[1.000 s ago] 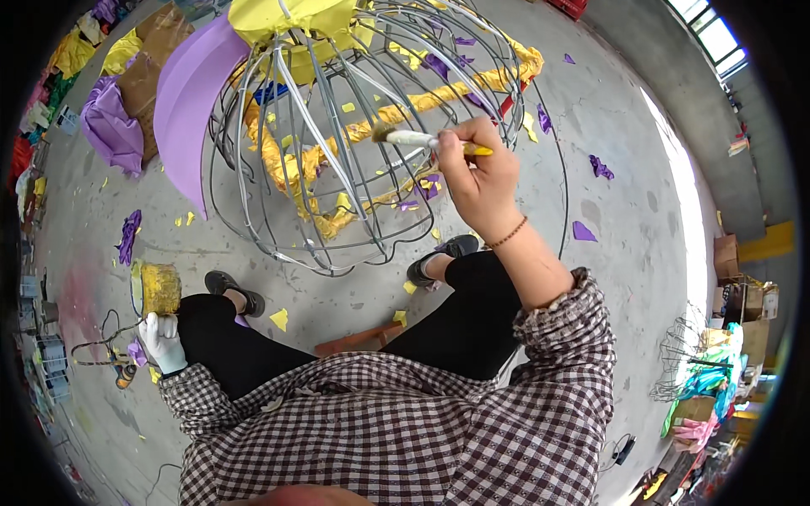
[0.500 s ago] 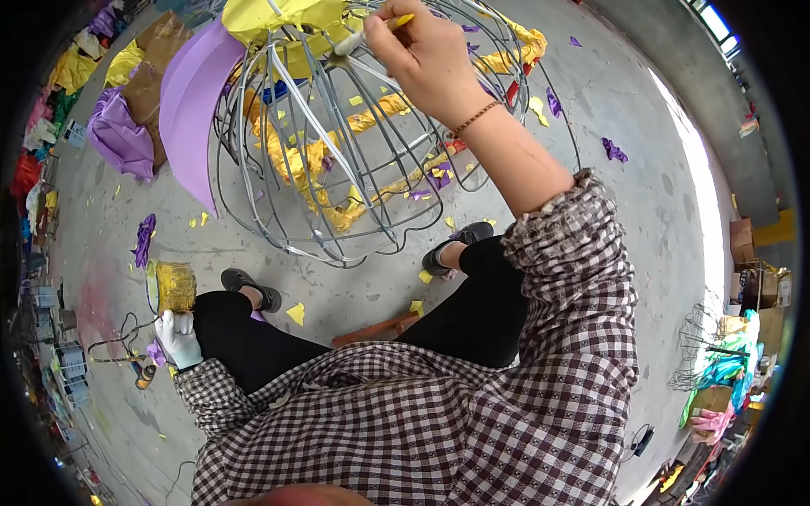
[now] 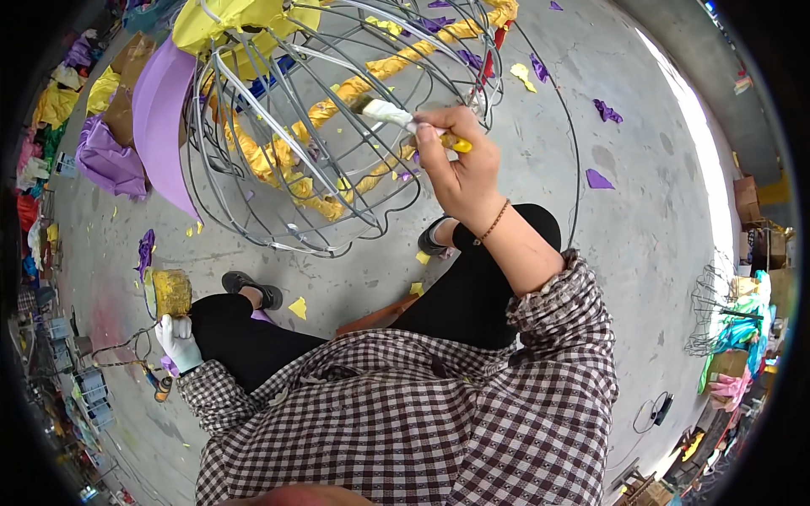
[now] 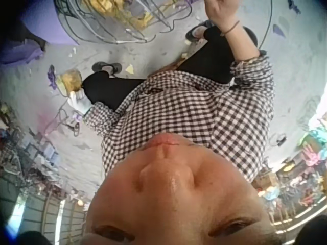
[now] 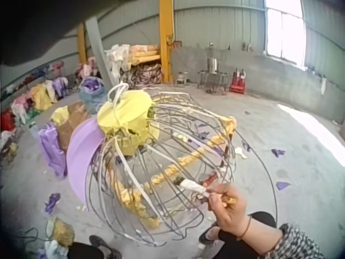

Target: Painting a cage-like metal frame structure using yellow paint and a brush.

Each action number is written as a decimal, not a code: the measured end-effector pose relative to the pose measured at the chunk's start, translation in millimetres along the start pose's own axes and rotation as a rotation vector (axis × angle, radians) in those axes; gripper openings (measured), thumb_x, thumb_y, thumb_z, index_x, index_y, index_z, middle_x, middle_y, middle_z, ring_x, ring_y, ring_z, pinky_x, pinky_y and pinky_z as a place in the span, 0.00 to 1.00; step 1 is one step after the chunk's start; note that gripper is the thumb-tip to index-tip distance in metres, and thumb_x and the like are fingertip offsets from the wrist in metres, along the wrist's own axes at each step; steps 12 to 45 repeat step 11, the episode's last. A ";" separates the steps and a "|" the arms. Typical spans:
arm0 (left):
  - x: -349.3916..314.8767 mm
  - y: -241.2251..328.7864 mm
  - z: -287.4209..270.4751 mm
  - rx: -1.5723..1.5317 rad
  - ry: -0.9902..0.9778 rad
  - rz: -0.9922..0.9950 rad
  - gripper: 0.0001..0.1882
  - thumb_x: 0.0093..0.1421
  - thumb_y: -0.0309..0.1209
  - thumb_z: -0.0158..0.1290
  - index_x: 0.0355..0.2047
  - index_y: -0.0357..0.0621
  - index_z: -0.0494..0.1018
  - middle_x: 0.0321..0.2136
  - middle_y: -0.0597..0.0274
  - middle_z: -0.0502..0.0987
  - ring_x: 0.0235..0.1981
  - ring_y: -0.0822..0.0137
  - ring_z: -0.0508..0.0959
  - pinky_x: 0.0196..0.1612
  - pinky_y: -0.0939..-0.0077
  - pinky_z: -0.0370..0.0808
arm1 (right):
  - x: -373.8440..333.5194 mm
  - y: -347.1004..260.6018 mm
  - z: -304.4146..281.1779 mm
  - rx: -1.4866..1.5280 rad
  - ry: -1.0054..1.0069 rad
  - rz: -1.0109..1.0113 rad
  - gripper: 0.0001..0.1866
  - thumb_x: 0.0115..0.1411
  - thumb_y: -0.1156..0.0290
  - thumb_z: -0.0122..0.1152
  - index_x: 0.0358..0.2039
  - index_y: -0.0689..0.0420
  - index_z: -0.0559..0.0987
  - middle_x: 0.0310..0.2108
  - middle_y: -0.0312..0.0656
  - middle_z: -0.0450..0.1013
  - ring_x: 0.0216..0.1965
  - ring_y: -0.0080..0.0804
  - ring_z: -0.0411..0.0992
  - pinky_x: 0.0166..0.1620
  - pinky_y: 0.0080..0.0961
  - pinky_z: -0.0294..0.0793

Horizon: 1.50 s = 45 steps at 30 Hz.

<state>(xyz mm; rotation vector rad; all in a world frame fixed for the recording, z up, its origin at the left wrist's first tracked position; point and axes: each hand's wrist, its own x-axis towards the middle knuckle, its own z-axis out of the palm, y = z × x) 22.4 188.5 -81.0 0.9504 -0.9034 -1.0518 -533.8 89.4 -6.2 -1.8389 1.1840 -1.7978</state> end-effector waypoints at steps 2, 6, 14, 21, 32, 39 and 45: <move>3.0 0.0 1.4 0.001 -0.006 0.002 0.17 0.67 0.29 0.48 0.22 0.53 0.56 0.14 0.77 0.50 0.14 0.79 0.49 0.22 0.80 0.51 | 12.8 4.0 8.9 0.073 -0.039 0.009 0.07 0.69 0.73 0.50 0.42 0.64 0.71 0.30 0.43 0.75 0.23 0.18 0.69 0.28 0.16 0.70; 2.1 -1.4 -2.3 -0.021 -0.030 -0.013 0.17 0.67 0.29 0.48 0.22 0.53 0.56 0.14 0.77 0.50 0.13 0.79 0.49 0.22 0.80 0.51 | 40.6 -8.2 29.2 0.243 -0.034 0.041 0.09 0.69 0.72 0.51 0.43 0.64 0.71 0.31 0.43 0.75 0.24 0.19 0.70 0.28 0.17 0.71; -0.1 2.4 9.8 0.023 0.049 -0.012 0.16 0.66 0.30 0.50 0.23 0.52 0.57 0.15 0.77 0.50 0.14 0.79 0.50 0.22 0.79 0.52 | 36.0 5.3 32.7 0.070 0.000 0.029 0.10 0.65 0.66 0.58 0.43 0.57 0.75 0.34 0.34 0.78 0.27 0.28 0.76 0.33 0.20 0.75; -0.1 2.4 9.8 0.023 0.049 -0.012 0.16 0.66 0.30 0.50 0.23 0.52 0.57 0.15 0.77 0.50 0.14 0.79 0.50 0.22 0.79 0.52 | 36.0 5.3 32.7 0.070 0.000 0.029 0.10 0.65 0.66 0.58 0.43 0.57 0.75 0.34 0.34 0.78 0.27 0.28 0.76 0.33 0.20 0.75; -0.1 2.4 9.8 0.023 0.049 -0.012 0.16 0.66 0.30 0.50 0.23 0.52 0.57 0.15 0.77 0.50 0.14 0.79 0.50 0.22 0.79 0.52 | 36.0 5.3 32.7 0.070 0.000 0.029 0.10 0.65 0.66 0.58 0.43 0.57 0.75 0.34 0.34 0.78 0.27 0.28 0.76 0.33 0.20 0.75; -0.1 2.4 9.8 0.023 0.049 -0.012 0.16 0.66 0.30 0.50 0.23 0.52 0.57 0.15 0.77 0.50 0.14 0.79 0.50 0.22 0.79 0.52 | 36.0 5.3 32.7 0.070 0.000 0.029 0.10 0.65 0.66 0.58 0.43 0.57 0.75 0.34 0.34 0.78 0.27 0.28 0.76 0.33 0.20 0.75; -0.1 2.4 9.8 0.023 0.049 -0.012 0.16 0.66 0.30 0.50 0.23 0.52 0.57 0.15 0.77 0.50 0.14 0.79 0.50 0.22 0.79 0.52 | 36.0 5.3 32.7 0.070 0.000 0.029 0.10 0.65 0.66 0.58 0.43 0.57 0.75 0.34 0.34 0.78 0.27 0.28 0.76 0.33 0.20 0.75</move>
